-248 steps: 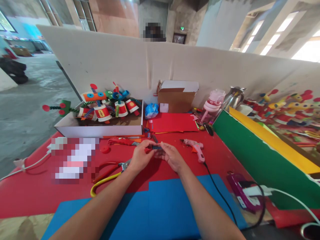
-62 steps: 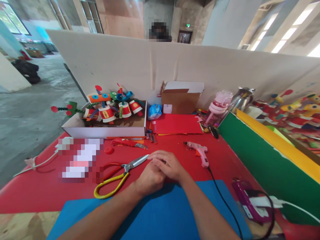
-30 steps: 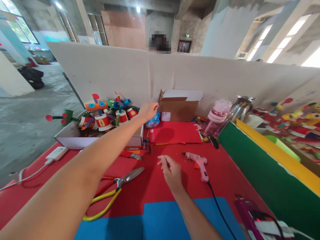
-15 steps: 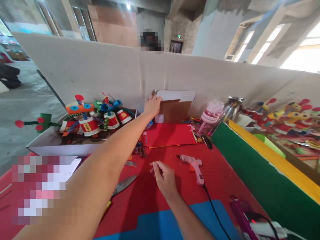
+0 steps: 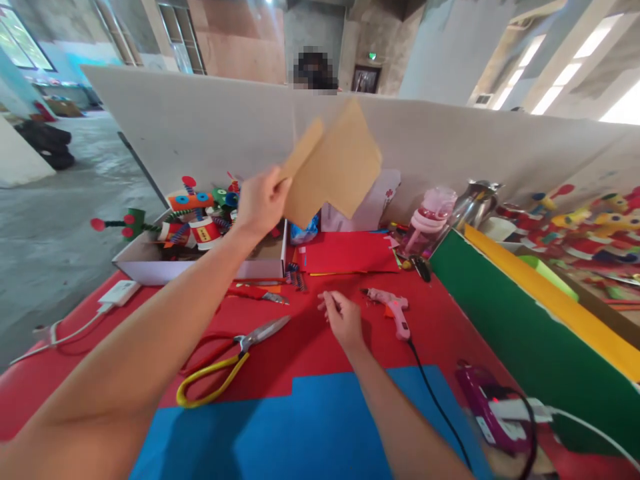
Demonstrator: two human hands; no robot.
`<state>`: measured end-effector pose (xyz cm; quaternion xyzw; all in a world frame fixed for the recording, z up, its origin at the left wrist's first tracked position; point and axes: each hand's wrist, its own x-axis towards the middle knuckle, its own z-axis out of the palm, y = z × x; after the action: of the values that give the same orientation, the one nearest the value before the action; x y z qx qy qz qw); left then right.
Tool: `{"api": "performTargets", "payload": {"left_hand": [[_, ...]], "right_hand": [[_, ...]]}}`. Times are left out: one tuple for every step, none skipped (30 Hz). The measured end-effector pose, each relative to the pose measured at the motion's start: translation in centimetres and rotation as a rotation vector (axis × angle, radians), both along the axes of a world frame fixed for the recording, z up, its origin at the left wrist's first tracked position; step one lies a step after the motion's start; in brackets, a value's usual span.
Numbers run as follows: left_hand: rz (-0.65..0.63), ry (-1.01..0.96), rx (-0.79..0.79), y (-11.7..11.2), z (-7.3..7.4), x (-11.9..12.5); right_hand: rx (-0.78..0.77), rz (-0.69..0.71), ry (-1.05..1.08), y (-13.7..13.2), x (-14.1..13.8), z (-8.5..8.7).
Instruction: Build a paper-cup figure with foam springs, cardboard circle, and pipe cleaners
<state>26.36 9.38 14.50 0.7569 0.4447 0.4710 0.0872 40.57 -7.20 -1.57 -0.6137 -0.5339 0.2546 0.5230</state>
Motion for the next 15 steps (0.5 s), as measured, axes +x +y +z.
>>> {"api": "performTargets", "payload": {"left_hand": [[-0.032, -0.137, -0.06, -1.6, -0.2, -1.8], [-0.072, -0.277, -0.131, -3.3, -0.7, -3.6], [-0.137, -0.386, -0.22, -5.0, -1.3, -5.3], [-0.184, -0.494, -0.279, -6.8, -2.1, -6.9], [-0.211, -0.567, -0.357, -8.4, -3.0, -8.4], [-0.188, -0.62, -0.433, -10.0, -4.0, -9.7], [-0.151, -0.649, -0.516, -11.5, -4.9, -11.0], [-0.127, -0.646, -0.605, -12.8, -5.8, -12.1], [-0.113, -0.607, -0.693, -13.9, -6.6, -13.0], [-0.094, -0.545, -0.772, -14.9, -7.2, -13.6], [-0.095, -0.475, -0.842, -15.7, -7.6, -14.1], [-0.115, -0.411, -0.907, -16.3, -8.0, -14.3], [-0.144, -0.35, -0.966, -16.8, -8.2, -14.4], [-0.175, -0.289, -1.021, -17.1, -8.5, -14.2], [-0.202, -0.23, -1.065, -17.3, -8.7, -14.0]], "right_hand": [[0.02, -0.019, 0.058, 0.1, 0.0, 0.4], [0.062, -0.069, 0.132, 0.1, 0.0, 1.0], [0.131, -0.149, 0.213, 0.0, 0.0, 1.8], [0.226, -0.241, 0.283, -0.1, 0.0, 2.7], [0.324, -0.325, 0.335, -0.5, 0.0, 3.9], [0.394, -0.373, 0.354, -1.0, 0.0, 5.1], [0.449, -0.404, 0.345, -1.8, 0.0, 6.3], [0.494, -0.412, 0.312, -2.8, 0.0, 7.4], [0.535, -0.41, 0.259, -3.9, -0.1, 8.4], [0.567, -0.4, 0.179, -5.2, -0.2, 9.1], [0.584, -0.38, 0.082, -6.5, -0.3, 9.5], [0.589, -0.328, -0.024, -7.6, -0.4, 9.7], [0.581, -0.228, -0.13, -8.7, -0.6, 9.6], [0.537, -0.081, -0.23, -9.4, -0.9, 9.2], [0.459, 0.111, -0.316, -10.0, -1.1, 8.7]]}}
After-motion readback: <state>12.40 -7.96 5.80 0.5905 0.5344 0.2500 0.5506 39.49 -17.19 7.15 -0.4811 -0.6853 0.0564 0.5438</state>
